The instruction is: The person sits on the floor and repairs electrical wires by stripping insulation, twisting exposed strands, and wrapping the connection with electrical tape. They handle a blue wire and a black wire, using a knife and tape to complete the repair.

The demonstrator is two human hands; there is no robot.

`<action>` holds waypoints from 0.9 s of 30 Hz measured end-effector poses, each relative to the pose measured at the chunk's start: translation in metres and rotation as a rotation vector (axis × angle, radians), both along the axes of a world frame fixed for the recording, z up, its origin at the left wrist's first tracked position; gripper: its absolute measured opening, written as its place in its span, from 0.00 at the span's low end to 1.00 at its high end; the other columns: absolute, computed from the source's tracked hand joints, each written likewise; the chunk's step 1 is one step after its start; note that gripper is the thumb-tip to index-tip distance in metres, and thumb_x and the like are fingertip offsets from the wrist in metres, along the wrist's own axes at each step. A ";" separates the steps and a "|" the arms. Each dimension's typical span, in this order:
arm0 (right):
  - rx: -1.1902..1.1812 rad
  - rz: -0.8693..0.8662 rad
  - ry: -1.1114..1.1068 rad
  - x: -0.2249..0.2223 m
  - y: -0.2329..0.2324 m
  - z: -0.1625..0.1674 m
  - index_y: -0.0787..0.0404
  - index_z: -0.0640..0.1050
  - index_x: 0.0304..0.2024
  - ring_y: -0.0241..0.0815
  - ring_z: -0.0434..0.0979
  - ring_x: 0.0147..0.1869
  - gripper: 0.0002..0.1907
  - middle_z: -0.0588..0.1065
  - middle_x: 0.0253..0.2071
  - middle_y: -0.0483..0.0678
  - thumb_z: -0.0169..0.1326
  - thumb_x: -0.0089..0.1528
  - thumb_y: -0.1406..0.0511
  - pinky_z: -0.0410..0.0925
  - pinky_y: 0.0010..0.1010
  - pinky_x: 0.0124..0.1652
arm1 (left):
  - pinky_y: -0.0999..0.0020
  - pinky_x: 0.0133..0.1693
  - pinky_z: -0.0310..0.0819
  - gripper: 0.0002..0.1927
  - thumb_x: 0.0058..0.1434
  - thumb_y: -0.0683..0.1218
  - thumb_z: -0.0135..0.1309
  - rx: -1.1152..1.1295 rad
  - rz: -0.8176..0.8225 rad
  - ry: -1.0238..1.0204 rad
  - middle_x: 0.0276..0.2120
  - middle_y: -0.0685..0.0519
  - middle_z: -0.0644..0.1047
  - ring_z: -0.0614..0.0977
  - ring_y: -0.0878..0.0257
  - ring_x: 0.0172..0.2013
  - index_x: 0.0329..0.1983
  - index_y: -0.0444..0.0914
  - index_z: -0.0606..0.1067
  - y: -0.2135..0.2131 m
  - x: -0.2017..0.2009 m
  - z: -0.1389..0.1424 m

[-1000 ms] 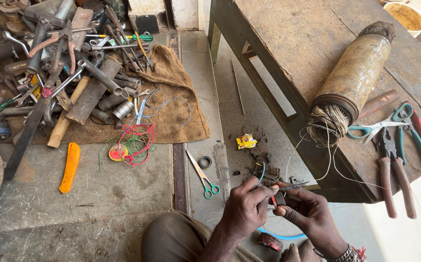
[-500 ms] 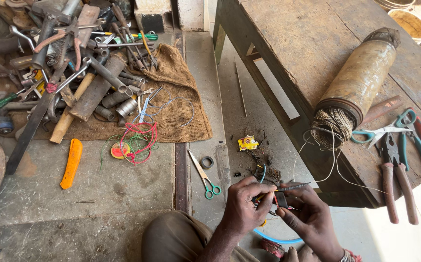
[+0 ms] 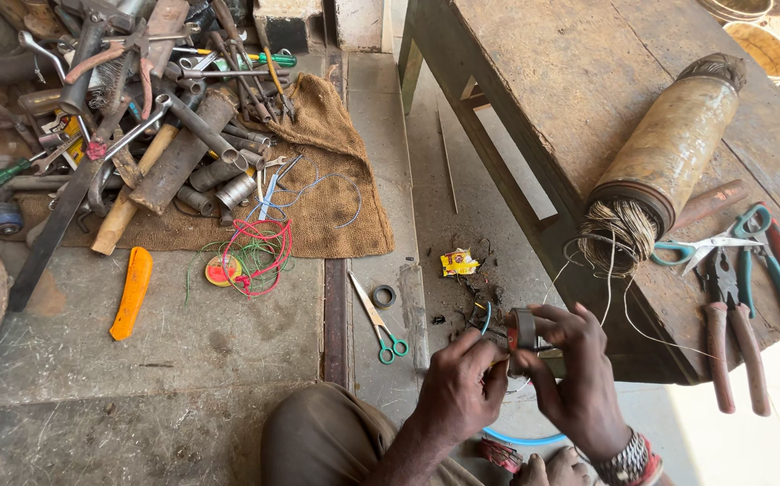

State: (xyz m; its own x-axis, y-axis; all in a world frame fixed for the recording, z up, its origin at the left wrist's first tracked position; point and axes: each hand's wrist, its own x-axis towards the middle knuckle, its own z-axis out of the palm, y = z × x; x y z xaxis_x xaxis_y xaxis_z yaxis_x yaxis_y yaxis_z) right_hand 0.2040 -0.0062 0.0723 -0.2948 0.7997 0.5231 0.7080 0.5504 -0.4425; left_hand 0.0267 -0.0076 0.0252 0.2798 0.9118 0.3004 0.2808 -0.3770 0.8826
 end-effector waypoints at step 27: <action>-0.301 0.300 -0.154 0.023 0.024 0.021 0.55 0.83 0.40 0.46 0.77 0.36 0.17 0.77 0.28 0.44 0.60 0.48 0.72 0.68 0.38 0.43 | 0.63 0.38 0.77 0.06 0.60 0.33 0.56 -0.036 -0.146 -0.157 0.33 0.47 0.81 0.84 0.57 0.34 0.39 0.31 0.80 0.014 -0.020 0.012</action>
State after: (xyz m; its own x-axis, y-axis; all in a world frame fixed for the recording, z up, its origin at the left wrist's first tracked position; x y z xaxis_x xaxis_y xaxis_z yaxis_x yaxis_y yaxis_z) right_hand 0.2268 0.0179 0.0930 -0.5930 0.7767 0.2122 0.6070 0.6044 -0.5159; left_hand 0.0069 0.0065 0.0374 0.3626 0.8759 0.3184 0.0838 -0.3709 0.9249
